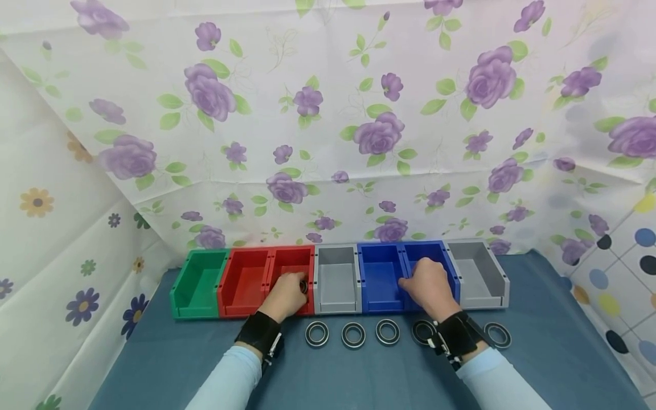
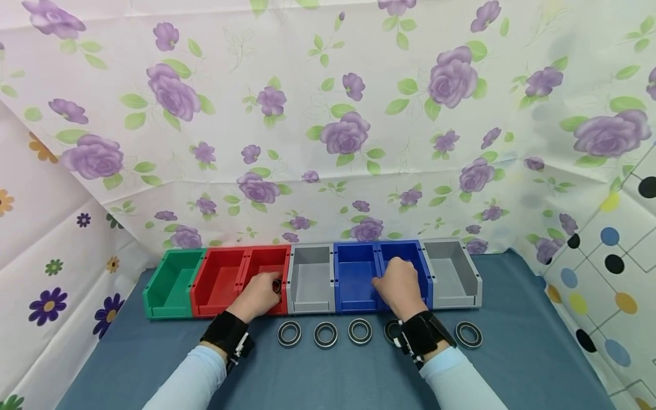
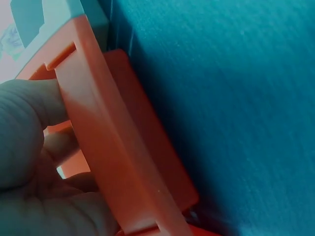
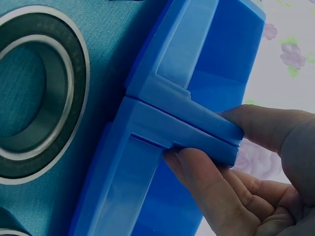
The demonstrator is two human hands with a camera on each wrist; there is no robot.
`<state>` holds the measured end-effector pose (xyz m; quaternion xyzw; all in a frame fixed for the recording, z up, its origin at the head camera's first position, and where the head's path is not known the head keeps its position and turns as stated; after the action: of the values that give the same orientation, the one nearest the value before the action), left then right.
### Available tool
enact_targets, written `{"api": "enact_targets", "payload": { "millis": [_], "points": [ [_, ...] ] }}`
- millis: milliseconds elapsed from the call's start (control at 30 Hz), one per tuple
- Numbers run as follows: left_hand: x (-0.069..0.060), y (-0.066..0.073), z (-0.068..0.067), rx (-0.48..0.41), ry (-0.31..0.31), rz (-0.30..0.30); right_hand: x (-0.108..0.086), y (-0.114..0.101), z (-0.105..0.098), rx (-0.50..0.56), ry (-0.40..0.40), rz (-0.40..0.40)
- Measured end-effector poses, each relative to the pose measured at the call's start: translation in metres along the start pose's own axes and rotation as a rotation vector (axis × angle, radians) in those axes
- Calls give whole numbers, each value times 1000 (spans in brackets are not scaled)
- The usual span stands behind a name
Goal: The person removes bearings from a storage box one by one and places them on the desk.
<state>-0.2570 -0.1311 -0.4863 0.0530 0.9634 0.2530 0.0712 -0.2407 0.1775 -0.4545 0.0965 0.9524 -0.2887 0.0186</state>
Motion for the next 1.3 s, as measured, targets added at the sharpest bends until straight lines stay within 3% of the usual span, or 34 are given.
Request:
{"api": "enact_targets", "payload": {
  "millis": [133,733,1000,1300],
  "points": [
    [0,0,1,-6,-27,-44,0,0,0,3,-2,-1],
    [-1,4,-4,-2,35,-54,0,-2,-2,8,7,-22],
    [-4,3,-1,44,81,-16,0,-3,-3,8,16,-29],
    [-11,-1,5,62,175,33,0,0,-2,3,4,-20]
  ]
}}
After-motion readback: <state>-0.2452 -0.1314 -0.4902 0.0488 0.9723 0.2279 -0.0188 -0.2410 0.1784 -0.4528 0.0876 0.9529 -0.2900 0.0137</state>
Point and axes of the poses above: each hand's wrist, its own x-axis towards the middle knuckle, its own z-axis out of the palm, y = z × x, the point moved 2 cm from there along x, towards the middle knuckle, and after that the axes turned 1 degree about x, right-handed, at the moved point
